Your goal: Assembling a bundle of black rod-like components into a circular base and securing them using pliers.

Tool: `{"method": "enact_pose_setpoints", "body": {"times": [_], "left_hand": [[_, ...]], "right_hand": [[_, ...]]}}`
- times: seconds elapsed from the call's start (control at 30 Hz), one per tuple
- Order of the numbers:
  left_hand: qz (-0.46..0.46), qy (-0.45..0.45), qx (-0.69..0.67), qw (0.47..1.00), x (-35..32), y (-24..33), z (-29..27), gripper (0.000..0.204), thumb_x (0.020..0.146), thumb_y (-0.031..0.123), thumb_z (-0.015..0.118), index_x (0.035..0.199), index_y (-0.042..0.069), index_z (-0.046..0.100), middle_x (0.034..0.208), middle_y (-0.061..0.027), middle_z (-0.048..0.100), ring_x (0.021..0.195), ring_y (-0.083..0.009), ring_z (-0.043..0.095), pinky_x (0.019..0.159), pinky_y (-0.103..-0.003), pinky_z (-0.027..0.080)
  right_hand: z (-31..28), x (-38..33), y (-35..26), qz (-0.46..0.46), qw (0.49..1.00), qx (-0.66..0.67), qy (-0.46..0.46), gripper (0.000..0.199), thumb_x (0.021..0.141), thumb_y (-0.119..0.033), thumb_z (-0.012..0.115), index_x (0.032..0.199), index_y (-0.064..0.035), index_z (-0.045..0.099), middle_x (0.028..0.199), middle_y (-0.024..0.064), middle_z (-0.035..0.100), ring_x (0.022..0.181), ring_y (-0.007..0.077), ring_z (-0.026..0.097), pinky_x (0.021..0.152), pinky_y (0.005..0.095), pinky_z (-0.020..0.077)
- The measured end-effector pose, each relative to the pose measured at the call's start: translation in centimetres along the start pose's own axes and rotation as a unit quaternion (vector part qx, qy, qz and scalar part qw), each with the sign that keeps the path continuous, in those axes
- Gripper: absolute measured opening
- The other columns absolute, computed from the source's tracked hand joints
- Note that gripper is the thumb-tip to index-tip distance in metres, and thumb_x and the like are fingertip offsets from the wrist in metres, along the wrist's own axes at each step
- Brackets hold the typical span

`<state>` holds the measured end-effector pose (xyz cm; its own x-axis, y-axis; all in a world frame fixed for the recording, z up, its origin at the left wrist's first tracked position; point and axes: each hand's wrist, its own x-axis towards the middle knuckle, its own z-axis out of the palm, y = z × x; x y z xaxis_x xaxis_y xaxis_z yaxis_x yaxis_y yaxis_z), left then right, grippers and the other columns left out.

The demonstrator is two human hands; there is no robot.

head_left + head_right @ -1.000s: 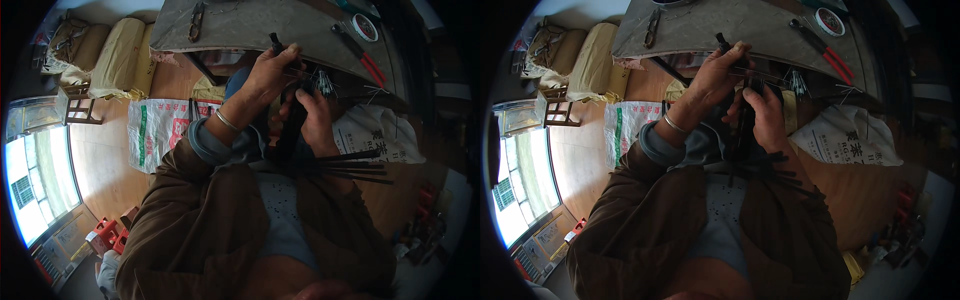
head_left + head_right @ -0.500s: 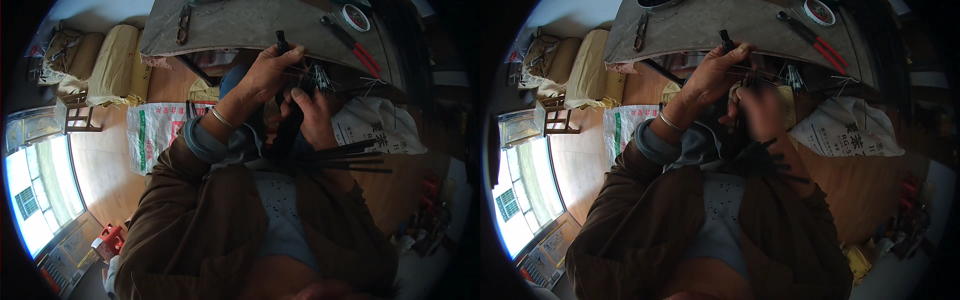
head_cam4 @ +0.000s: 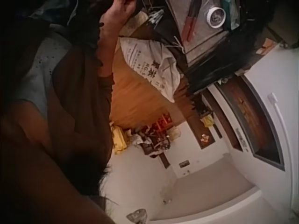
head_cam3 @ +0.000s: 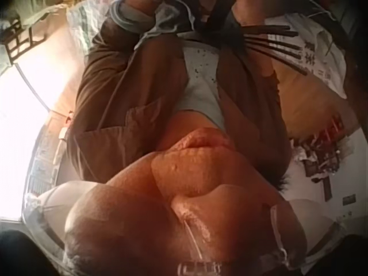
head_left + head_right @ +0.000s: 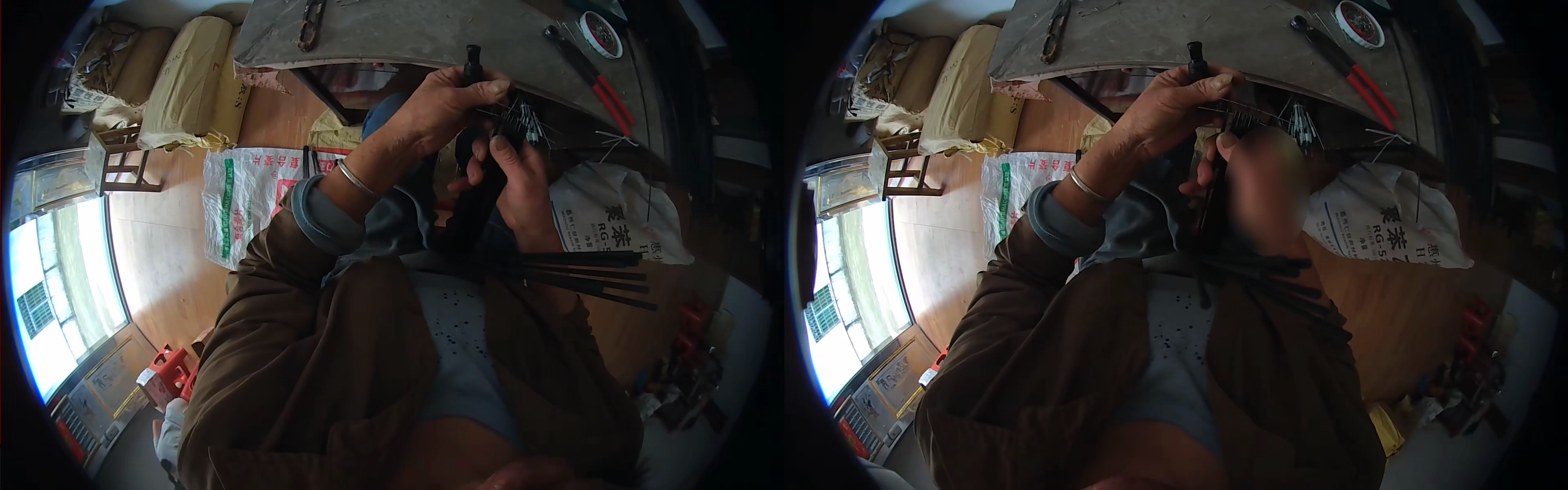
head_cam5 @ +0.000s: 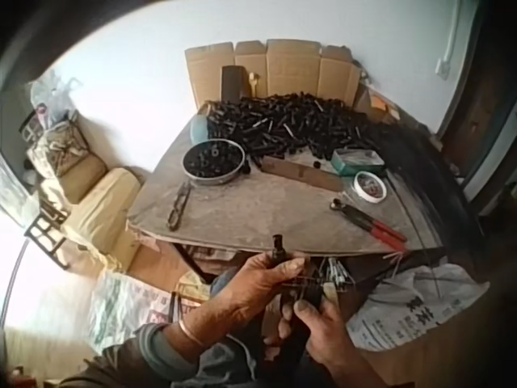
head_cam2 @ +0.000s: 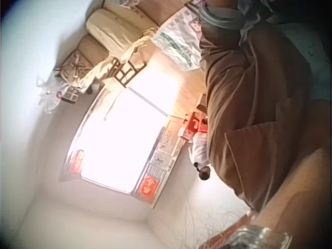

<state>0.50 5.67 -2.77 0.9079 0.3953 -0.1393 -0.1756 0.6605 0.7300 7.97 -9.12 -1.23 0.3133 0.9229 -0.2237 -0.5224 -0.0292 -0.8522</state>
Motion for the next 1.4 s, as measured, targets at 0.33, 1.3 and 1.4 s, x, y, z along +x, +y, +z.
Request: {"method": "enact_pose_setpoints", "body": {"times": [0.33, 1.3, 1.4], "left_hand": [[0.027, 0.020, -0.005, 0.999, -0.38, 0.28, 0.20, 0.024, 0.090, 0.015, 0.064, 0.112, 0.006, 0.061, 0.098, -0.0104, 0.067, 0.089, -0.0210, 0.066, 0.074, -0.032, 0.054], [0.041, 0.020, -0.032, 0.998, -0.40, 0.47, 0.56, 0.018, 0.090, 0.009, 0.061, 0.107, 0.004, 0.061, 0.099, -0.0109, 0.066, 0.089, -0.0207, 0.065, 0.079, -0.036, 0.056], [0.044, 0.017, -0.043, 0.998, -0.32, 0.48, 0.65, 0.018, 0.090, 0.009, 0.061, 0.107, 0.003, 0.060, 0.098, -0.0105, 0.066, 0.089, -0.0204, 0.065, 0.079, -0.036, 0.056]], "right_hand": [[0.21, 0.01, 0.03, -0.009, 1.000, 0.001, -0.010, 0.029, 0.096, -0.026, 0.051, 0.112, -0.0019, 0.047, 0.087, 0.0060, 0.050, 0.069, 0.0137, 0.054, 0.061, 0.0397, 0.0594], [0.40, -0.17, -0.07, -0.010, 1.000, 0.002, 0.006, 0.028, 0.095, -0.028, 0.052, 0.104, -0.0008, 0.050, 0.085, 0.0053, 0.050, 0.068, 0.0131, 0.053, 0.060, 0.0387, 0.0593], [0.36, -0.12, -0.01, -0.009, 1.000, 0.004, 0.008, 0.027, 0.096, -0.027, 0.052, 0.104, -0.0008, 0.050, 0.086, 0.0053, 0.050, 0.068, 0.0130, 0.053, 0.060, 0.0388, 0.0593]]}}
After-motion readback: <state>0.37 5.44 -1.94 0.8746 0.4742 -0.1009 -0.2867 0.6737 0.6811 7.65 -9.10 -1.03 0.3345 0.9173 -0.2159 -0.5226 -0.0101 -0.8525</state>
